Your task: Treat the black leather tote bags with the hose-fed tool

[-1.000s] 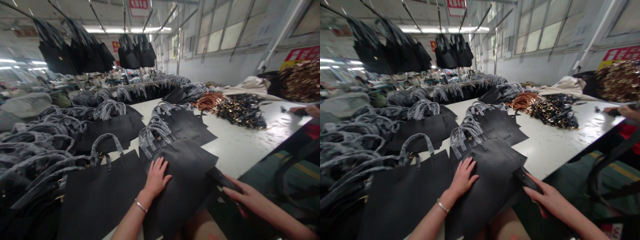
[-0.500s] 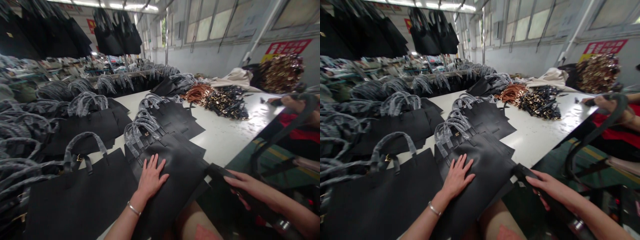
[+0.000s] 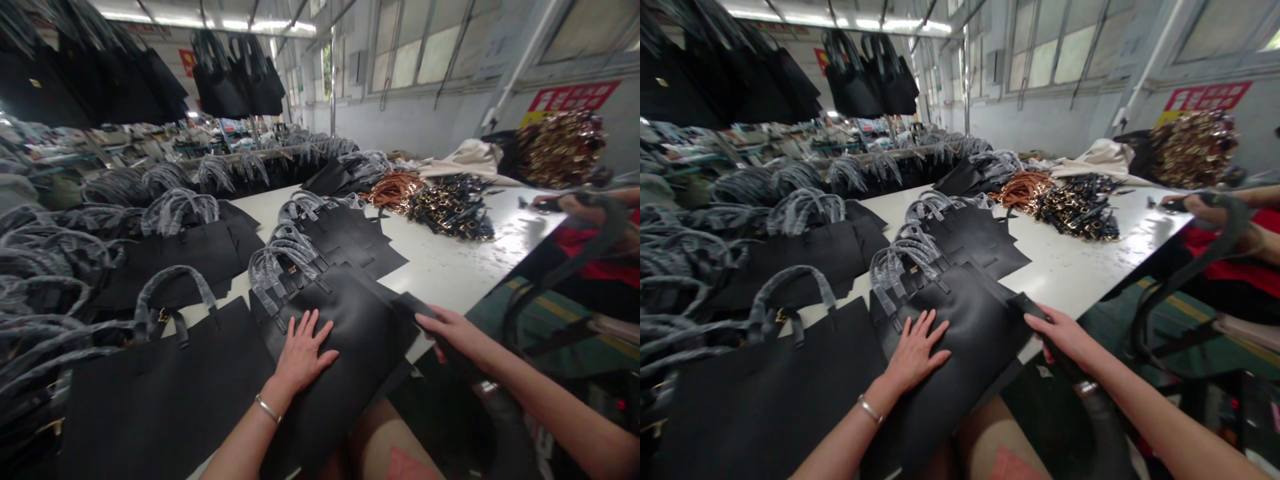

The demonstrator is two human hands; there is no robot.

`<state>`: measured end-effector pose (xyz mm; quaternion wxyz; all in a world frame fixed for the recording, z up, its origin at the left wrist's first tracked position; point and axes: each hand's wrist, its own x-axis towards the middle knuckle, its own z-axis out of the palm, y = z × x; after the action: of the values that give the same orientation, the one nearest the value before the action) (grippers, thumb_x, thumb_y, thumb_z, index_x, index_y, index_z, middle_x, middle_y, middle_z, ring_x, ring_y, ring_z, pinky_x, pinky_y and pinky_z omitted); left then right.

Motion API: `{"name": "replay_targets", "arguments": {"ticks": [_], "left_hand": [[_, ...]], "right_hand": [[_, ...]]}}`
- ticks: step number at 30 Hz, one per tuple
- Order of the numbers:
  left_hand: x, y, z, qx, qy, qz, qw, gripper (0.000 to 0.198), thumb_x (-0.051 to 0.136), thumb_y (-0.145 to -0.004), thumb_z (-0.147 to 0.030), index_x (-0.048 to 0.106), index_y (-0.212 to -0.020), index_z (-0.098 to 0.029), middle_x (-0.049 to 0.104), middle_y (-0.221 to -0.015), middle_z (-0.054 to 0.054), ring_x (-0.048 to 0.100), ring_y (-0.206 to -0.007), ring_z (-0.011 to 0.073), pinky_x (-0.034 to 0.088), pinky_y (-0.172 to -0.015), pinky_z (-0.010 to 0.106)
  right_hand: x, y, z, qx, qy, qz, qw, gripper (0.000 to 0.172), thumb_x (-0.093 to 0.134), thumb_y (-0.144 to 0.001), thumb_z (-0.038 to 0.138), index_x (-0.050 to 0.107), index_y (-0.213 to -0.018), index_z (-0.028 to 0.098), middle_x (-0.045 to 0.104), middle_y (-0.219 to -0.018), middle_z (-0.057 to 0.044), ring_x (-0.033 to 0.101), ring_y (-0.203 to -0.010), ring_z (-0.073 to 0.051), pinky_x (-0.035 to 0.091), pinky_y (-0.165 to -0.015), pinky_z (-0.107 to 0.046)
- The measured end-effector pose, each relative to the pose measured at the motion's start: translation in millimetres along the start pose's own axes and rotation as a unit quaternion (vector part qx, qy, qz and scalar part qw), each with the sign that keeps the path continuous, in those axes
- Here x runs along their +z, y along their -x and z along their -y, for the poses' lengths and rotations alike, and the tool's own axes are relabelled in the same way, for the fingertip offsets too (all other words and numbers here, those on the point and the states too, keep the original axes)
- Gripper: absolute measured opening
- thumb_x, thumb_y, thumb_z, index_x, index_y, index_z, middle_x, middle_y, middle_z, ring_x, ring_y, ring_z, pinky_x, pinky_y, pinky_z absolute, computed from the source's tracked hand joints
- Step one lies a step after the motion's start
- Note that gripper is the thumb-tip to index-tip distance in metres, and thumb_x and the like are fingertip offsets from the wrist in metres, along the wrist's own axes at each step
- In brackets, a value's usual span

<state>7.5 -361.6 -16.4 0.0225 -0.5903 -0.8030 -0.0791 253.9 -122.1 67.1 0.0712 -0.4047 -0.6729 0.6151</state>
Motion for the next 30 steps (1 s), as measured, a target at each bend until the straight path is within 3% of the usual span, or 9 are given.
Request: {"name": "replay_targets", "arguments": {"ticks": [2,5,9,15,22,26,30], "left_hand": [[-1.0,3,-2,0.006,0.009,0.003,1.0,0.063,0.05,-0.089,-0.059,0.036,-0.145,-0.035,0.028,-0.155,0.011,0.021,-0.144,0.032,0.018,-0.113,0.058],[-2.3,7,-8,0.013,0.036,0.005,0.999,0.064,0.049,-0.089,-0.062,0.036,-0.145,-0.036,0.027,-0.156,0.01,0.021,-0.144,0.0314,0.018,-0.114,0.057],[-1.9,12,-24,0.016,0.082,0.005,0.996,0.066,0.05,-0.086,-0.066,0.039,-0.143,-0.037,0.02,-0.158,0.009,0.018,-0.144,0.0322,0.017,-0.114,0.057],[-0.5,26,-59,0.022,0.136,-0.012,0.99,0.065,0.053,-0.083,-0.067,0.044,-0.14,-0.038,0.013,-0.16,0.008,0.012,-0.145,0.0339,0.017,-0.114,0.059],[-3.1,37,-72,0.018,0.183,-0.007,0.983,0.066,0.052,-0.083,-0.068,0.041,-0.141,-0.041,0.008,-0.16,0.007,0.008,-0.146,0.0334,0.014,-0.114,0.06],[-5.4,37,-70,0.017,0.192,-0.007,0.981,0.066,0.052,-0.083,-0.068,0.041,-0.141,-0.039,0.007,-0.16,0.007,0.009,-0.146,0.0349,0.015,-0.114,0.062],[-7.3,36,-69,0.02,0.193,-0.007,0.981,0.066,0.055,-0.082,-0.067,0.042,-0.141,-0.039,0.008,-0.16,0.007,0.01,-0.146,0.0349,0.016,-0.114,0.062]], "right_hand": [[-3,-1,10,-0.051,-0.012,-0.06,0.997,0.043,0.063,-0.083,0.052,0.054,-0.113,0.022,0.052,-0.064,0.006,0.055,-0.04,-0.011,0.048,-0.037,-0.022],[-13,1,20,-0.048,0.013,-0.062,0.997,0.05,0.064,-0.083,0.051,0.053,-0.122,0.023,0.052,-0.064,0.006,0.055,-0.039,-0.012,0.047,-0.036,-0.022],[-8,0,19,0.002,0.069,0.003,0.998,0.064,0.063,-0.083,0.052,0.045,-0.138,0.024,0.055,-0.061,0.005,0.056,-0.037,-0.013,0.047,-0.034,-0.023],[42,-15,16,0.002,0.104,0.119,0.988,0.074,0.063,-0.084,0.051,0.036,-0.147,0.022,0.053,-0.057,0.008,0.053,-0.034,-0.012,0.044,-0.031,-0.021],[84,-54,45,-0.002,0.101,0.196,0.975,0.053,0.059,-0.089,0.052,0.048,-0.132,0.024,0.054,-0.059,0.007,0.052,-0.034,-0.01,0.044,-0.031,-0.019],[80,-67,59,0.024,0.114,0.235,0.965,0.043,0.058,-0.087,0.056,0.056,-0.111,0.021,0.056,-0.059,0.005,0.052,-0.035,-0.01,0.045,-0.032,-0.019],[75,-71,64,0.063,0.126,0.263,0.955,0.044,0.061,-0.085,0.059,0.057,-0.104,0.02,0.059,-0.059,0.004,0.052,-0.035,-0.011,0.047,-0.031,-0.021]]}}
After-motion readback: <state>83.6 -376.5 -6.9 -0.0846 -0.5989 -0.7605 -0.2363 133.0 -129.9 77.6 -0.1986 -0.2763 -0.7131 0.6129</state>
